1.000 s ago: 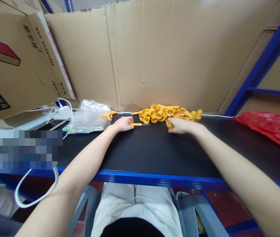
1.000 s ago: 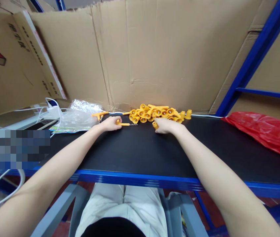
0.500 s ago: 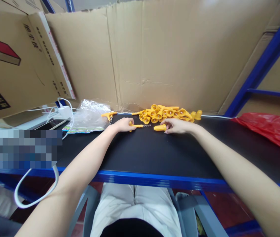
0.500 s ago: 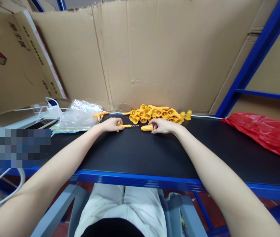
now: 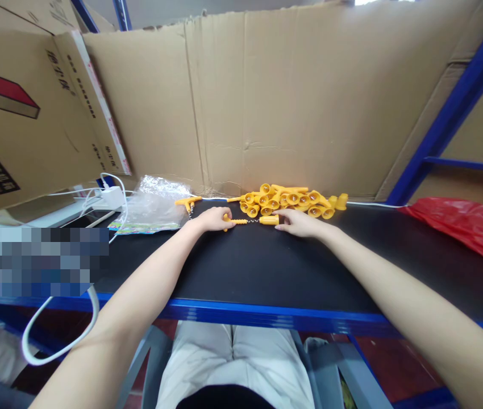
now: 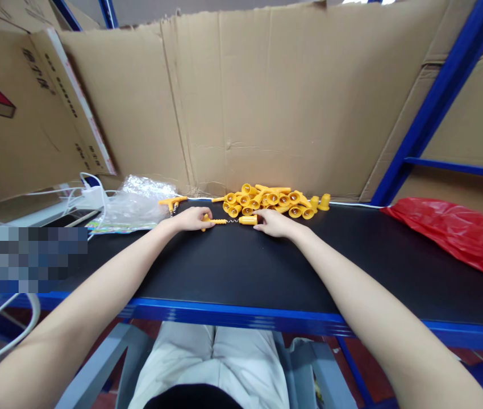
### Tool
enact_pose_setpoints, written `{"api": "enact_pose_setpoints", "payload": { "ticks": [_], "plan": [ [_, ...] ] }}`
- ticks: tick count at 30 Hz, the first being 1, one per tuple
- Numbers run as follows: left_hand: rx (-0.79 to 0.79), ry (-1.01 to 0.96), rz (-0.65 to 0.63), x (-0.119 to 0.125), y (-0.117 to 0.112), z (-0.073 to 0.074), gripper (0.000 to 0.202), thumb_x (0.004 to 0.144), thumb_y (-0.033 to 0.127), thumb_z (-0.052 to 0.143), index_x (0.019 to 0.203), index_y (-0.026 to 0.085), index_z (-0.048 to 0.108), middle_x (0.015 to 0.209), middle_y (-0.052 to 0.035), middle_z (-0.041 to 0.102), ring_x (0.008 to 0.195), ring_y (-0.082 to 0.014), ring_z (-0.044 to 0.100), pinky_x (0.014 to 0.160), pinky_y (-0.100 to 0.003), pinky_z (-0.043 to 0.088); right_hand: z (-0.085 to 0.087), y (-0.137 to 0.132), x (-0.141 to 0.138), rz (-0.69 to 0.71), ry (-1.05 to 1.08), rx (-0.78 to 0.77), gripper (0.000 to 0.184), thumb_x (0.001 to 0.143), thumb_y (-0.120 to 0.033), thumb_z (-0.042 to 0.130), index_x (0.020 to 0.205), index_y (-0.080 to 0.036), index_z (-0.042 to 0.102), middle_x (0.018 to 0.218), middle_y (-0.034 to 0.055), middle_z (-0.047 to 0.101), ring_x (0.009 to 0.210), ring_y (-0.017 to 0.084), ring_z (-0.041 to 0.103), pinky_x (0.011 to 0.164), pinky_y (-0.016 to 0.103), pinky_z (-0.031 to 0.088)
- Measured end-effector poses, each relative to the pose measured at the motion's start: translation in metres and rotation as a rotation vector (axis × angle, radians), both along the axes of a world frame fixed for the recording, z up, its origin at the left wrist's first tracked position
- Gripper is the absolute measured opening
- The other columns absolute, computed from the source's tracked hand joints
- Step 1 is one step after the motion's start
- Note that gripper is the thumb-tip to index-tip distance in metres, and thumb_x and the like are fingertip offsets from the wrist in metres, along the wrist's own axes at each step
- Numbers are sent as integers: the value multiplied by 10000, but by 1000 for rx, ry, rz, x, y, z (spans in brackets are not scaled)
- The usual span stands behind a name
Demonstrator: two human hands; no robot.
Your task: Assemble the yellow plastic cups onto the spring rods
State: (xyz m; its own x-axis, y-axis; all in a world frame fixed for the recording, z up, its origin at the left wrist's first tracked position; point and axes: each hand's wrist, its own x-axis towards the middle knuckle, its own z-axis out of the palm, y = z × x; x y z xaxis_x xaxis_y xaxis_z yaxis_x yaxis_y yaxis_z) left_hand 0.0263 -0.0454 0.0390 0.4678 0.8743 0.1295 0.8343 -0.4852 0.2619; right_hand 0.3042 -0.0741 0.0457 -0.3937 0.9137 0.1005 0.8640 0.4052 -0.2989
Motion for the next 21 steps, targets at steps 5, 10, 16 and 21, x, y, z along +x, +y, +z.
{"api": "enact_pose_setpoints", "payload": {
  "ticks": [5, 10, 16, 21],
  "plan": [
    [-20, -41, 4, 2, -5, 3, 323, 694, 480, 541, 841, 197, 592, 712, -2, 629, 649, -145, 556, 541, -217, 353, -1, 0, 0, 20, 13, 24, 491, 770, -252, 587, 1247, -162, 516, 804, 61, 594, 683, 158, 534, 656, 285, 433],
    [-28, -82, -29, 7, -9, 4, 305, 682, 446, 563, 846, 193, 607, 628, 15, 594, 604, -131, 542, 525, -211, 339, -5, -3, -8, 95, 103, 28, 496, 777, -292, 580, 1251, -159, 510, 709, 9, 548, 616, 126, 491, 649, 284, 424],
    [-24, -159, -67, 11, -12, 4, 274, 652, 374, 608, 854, 193, 572, 622, 29, 598, 578, -120, 543, 538, -206, 355, -6, -7, -15, 151, 358, -99, 464, 802, -317, 535, 1226, -132, 503, 799, 36, 576, 658, 132, 541, 709, 306, 452],
    [70, -68, -16, 15, -12, 2, 241, 662, 364, 582, 849, 213, 564, 646, 23, 614, 621, -143, 560, 576, -229, 370, -6, -5, -13, 163, 551, -254, 390, 800, -340, 527, 1135, -142, 503, 849, 39, 580, 644, 119, 549, 764, 336, 466]
  ]
}}
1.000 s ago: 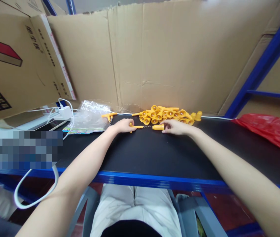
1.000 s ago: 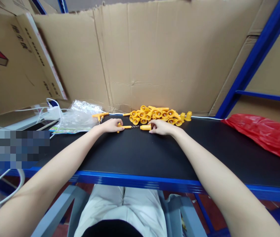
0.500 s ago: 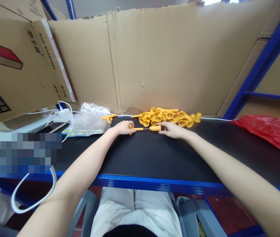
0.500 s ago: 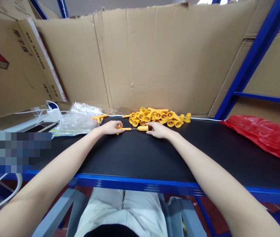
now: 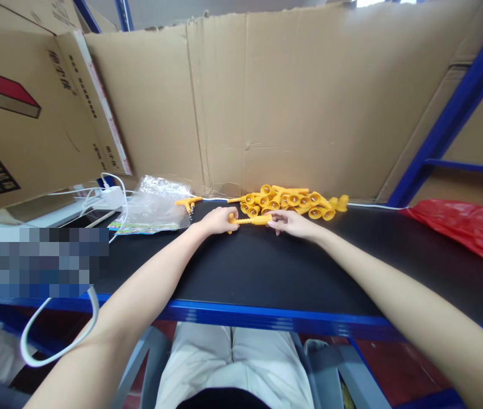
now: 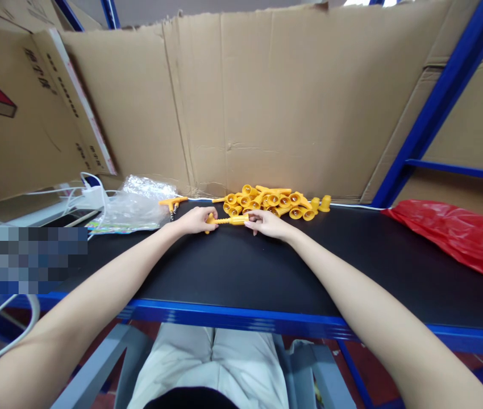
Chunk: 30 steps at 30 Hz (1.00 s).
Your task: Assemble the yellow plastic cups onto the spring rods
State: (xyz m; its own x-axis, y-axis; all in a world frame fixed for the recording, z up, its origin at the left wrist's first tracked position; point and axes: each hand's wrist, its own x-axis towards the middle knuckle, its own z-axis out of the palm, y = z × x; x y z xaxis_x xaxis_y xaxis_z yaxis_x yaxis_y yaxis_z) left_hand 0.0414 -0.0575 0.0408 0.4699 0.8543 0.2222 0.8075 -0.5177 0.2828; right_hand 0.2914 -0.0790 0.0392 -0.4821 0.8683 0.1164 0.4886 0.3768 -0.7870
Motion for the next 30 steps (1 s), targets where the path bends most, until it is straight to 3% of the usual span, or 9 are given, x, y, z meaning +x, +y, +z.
{"api": "enact_pose_setpoints", "payload": {
  "ticks": [9, 12, 16, 19, 21, 23, 25, 27, 30],
  "plan": [
    [129, 120, 48, 2, -1, 0, 271, 667, 366, 560, 903, 235, 578, 710, -3, 631, 707, -188, 583, 615, -257, 391, -5, 4, 2, 16, 88, -25, 362, 723, -447, 590, 935, -183, 464, 791, 27, 602, 601, 109, 533, 680, 302, 451],
    [143, 125, 59, 4, -3, 0, 281, 669, 369, 553, 913, 231, 579, 711, -8, 624, 708, -190, 581, 613, -257, 391, -4, 4, 2, 22, 60, -37, 376, 766, -539, 513, 787, -165, 488, 717, 44, 625, 528, 97, 513, 618, 276, 425],
    [165, 127, 67, 7, -6, -1, 292, 679, 370, 543, 936, 237, 582, 736, -14, 625, 737, -203, 585, 641, -270, 407, -2, 4, 1, -37, 11, -60, 540, 816, -633, 346, 635, -151, 508, 519, 36, 574, 418, 84, 447, 526, 258, 375],
    [163, 120, 108, 9, -6, -2, 292, 680, 362, 544, 942, 238, 584, 772, -22, 633, 770, -210, 587, 656, -272, 415, -1, 4, 1, -77, 0, -76, 576, 829, -631, 316, 692, -127, 558, 526, 43, 579, 406, 82, 441, 512, 260, 363],
    [164, 116, 136, 9, -6, -2, 290, 677, 355, 545, 939, 237, 582, 799, -27, 637, 787, -214, 586, 653, -271, 416, -1, 5, 4, -50, 28, -101, 491, 809, -582, 434, 900, -121, 574, 675, 52, 634, 478, 89, 500, 539, 255, 379],
    [163, 117, 155, 9, -6, -1, 292, 678, 355, 544, 942, 236, 580, 818, -30, 640, 795, -214, 587, 652, -271, 417, -3, 6, 7, -6, 74, -123, 543, 741, -485, 600, 1150, -153, 469, 833, 50, 649, 581, 100, 556, 598, 253, 405],
    [167, 124, 165, 10, -7, -1, 295, 680, 355, 542, 948, 236, 578, 825, -28, 642, 805, -212, 589, 656, -268, 419, -6, 8, 10, 16, 113, -127, 670, 685, -409, 678, 1233, -172, 374, 860, 38, 647, 611, 100, 565, 636, 258, 413],
    [188, 135, 168, 11, -10, 0, 294, 686, 354, 533, 953, 238, 575, 816, -24, 644, 814, -212, 591, 656, -267, 420, -8, 10, 12, 19, 131, -118, 581, 689, -410, 672, 1150, -159, 421, 791, 27, 649, 563, 92, 545, 616, 255, 402],
    [220, 155, 170, 14, -14, 1, 295, 696, 351, 520, 966, 242, 569, 807, -16, 647, 808, -207, 597, 656, -264, 420, -7, 9, 9, 4, 106, -112, 379, 775, -510, 542, 843, -137, 530, 666, 37, 641, 481, 80, 504, 556, 246, 366]
  ]
}}
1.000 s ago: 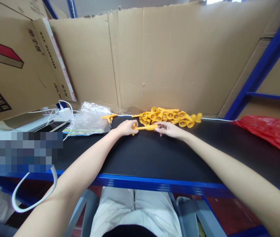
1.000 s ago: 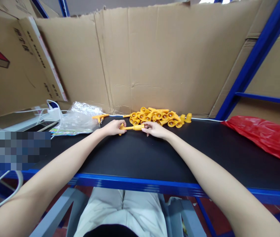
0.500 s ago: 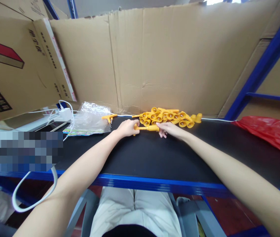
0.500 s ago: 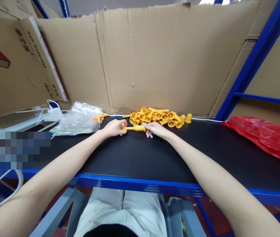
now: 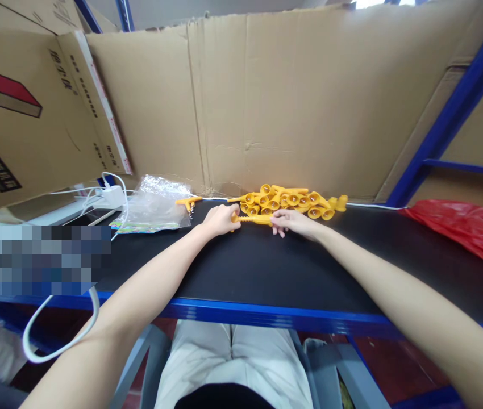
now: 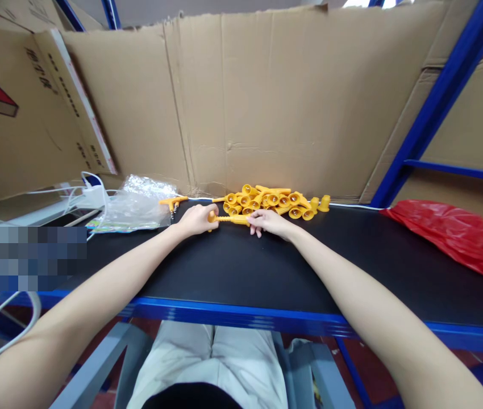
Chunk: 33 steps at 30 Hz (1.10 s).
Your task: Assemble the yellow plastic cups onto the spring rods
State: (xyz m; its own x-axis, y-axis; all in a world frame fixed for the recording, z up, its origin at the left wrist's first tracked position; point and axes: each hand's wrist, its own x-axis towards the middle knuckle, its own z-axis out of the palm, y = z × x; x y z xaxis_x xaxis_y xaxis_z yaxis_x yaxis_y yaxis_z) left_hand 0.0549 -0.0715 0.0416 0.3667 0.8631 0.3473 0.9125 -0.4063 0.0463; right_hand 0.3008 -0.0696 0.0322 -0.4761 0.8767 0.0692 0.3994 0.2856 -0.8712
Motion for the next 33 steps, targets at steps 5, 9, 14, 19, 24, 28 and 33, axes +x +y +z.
{"api": "enact_pose_setpoints", "payload": {
  "ticks": [5, 9, 14, 19, 24, 28, 33],
  "plan": [
    [0, -1, 4, 3, -2, 0, 293, 694, 348, 518, 963, 246, 570, 838, -13, 651, 814, -205, 598, 653, -261, 419, 6, -5, -8, -105, -107, 28, 609, 847, -610, 302, 539, -135, 526, 472, 48, 562, 369, 71, 428, 528, 264, 350],
    [1, -9, 32, 3, 1, -1, 292, 689, 346, 524, 958, 243, 570, 834, -18, 645, 814, -205, 597, 657, -264, 422, 6, -5, -7, -109, -113, 13, 556, 847, -583, 342, 698, -110, 591, 590, 59, 609, 412, 79, 468, 538, 268, 372],
    [2, -11, 42, 1, 3, -2, 291, 690, 340, 531, 962, 243, 568, 846, -23, 644, 818, -207, 597, 671, -272, 430, -2, 1, -2, -52, 45, 26, 560, 694, -344, 675, 1175, -192, 431, 1029, 57, 611, 573, 76, 550, 629, 262, 442],
    [10, 7, 38, 2, 0, 0, 294, 691, 347, 529, 965, 245, 568, 846, -20, 650, 815, -211, 602, 665, -273, 431, -2, -1, -5, -85, 33, 55, 301, 775, -405, 570, 930, -152, 523, 902, 67, 652, 525, 72, 531, 552, 246, 392],
    [4, 17, 35, 5, -3, 1, 304, 689, 349, 527, 971, 245, 570, 861, -17, 655, 825, -208, 603, 664, -264, 425, 2, -3, -7, -76, 10, 32, 407, 823, -530, 453, 733, -141, 533, 772, 83, 672, 545, 93, 546, 526, 239, 345],
    [-7, 3, 41, 5, -2, 2, 304, 690, 346, 530, 974, 246, 573, 868, -21, 656, 830, -209, 603, 678, -272, 428, 1, 0, -6, -74, 9, 11, 411, 825, -537, 449, 823, -139, 548, 798, 86, 678, 557, 101, 551, 532, 245, 344],
    [-1, 4, 48, 4, -2, 2, 304, 688, 352, 529, 969, 247, 574, 869, -20, 655, 833, -211, 603, 672, -270, 431, -1, 1, 1, -2, 28, -9, 563, 756, -428, 607, 1203, -170, 385, 865, 56, 678, 608, 111, 568, 622, 271, 381]
  ]
}}
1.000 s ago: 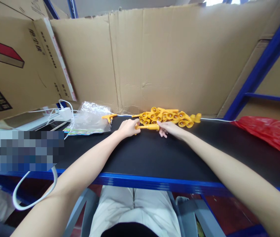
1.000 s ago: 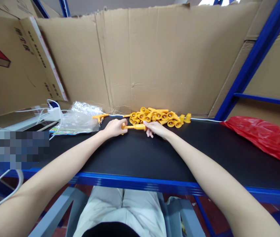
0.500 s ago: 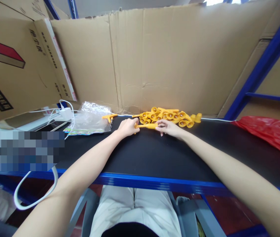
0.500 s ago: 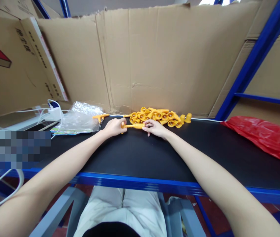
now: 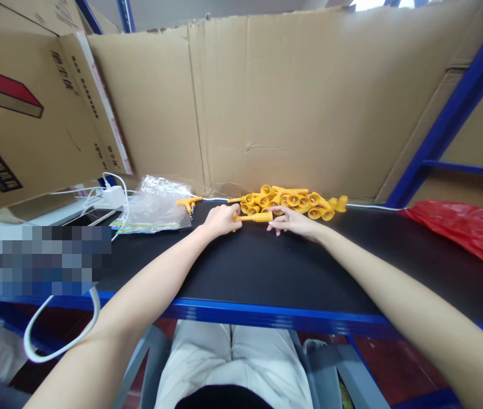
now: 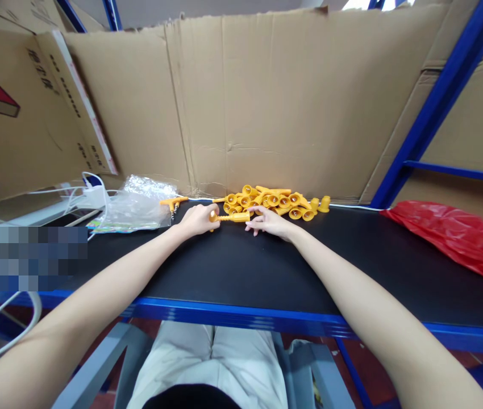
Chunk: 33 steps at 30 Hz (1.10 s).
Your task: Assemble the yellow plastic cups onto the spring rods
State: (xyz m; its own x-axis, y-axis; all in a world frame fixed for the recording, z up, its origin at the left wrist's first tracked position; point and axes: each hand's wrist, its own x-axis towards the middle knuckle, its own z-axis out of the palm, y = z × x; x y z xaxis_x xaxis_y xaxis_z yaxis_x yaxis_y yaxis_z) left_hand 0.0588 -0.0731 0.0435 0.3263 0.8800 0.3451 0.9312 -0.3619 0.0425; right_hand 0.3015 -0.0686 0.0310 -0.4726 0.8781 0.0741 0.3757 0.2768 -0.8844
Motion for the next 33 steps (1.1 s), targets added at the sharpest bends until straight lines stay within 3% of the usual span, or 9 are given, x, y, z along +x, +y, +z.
{"api": "enact_pose_setpoints", "payload": {
  "ticks": [10, 18, 33],
  "plan": [
    [20, 10, -17, 0, -2, 0, 310, 692, 347, 515, 984, 252, 563, 874, -19, 654, 825, -212, 604, 675, -276, 430, -4, 2, 1, -12, 18, 22, 418, 769, -437, 580, 1040, -148, 448, 814, 70, 680, 573, 110, 569, 577, 267, 368],
    [-3, 27, -14, 2, -6, 3, 305, 707, 345, 521, 990, 242, 569, 885, -27, 659, 849, -214, 609, 692, -271, 436, 1, 0, -3, -65, -29, 15, 380, 792, -493, 526, 952, -149, 539, 772, 60, 676, 596, 113, 575, 553, 250, 360],
    [13, 43, -21, 2, -5, 2, 301, 708, 354, 510, 979, 236, 569, 854, -30, 656, 825, -215, 609, 670, -273, 434, 2, -2, -5, -67, -46, 19, 378, 805, -509, 500, 837, -138, 563, 743, 65, 676, 581, 107, 567, 544, 242, 349]
  ]
}}
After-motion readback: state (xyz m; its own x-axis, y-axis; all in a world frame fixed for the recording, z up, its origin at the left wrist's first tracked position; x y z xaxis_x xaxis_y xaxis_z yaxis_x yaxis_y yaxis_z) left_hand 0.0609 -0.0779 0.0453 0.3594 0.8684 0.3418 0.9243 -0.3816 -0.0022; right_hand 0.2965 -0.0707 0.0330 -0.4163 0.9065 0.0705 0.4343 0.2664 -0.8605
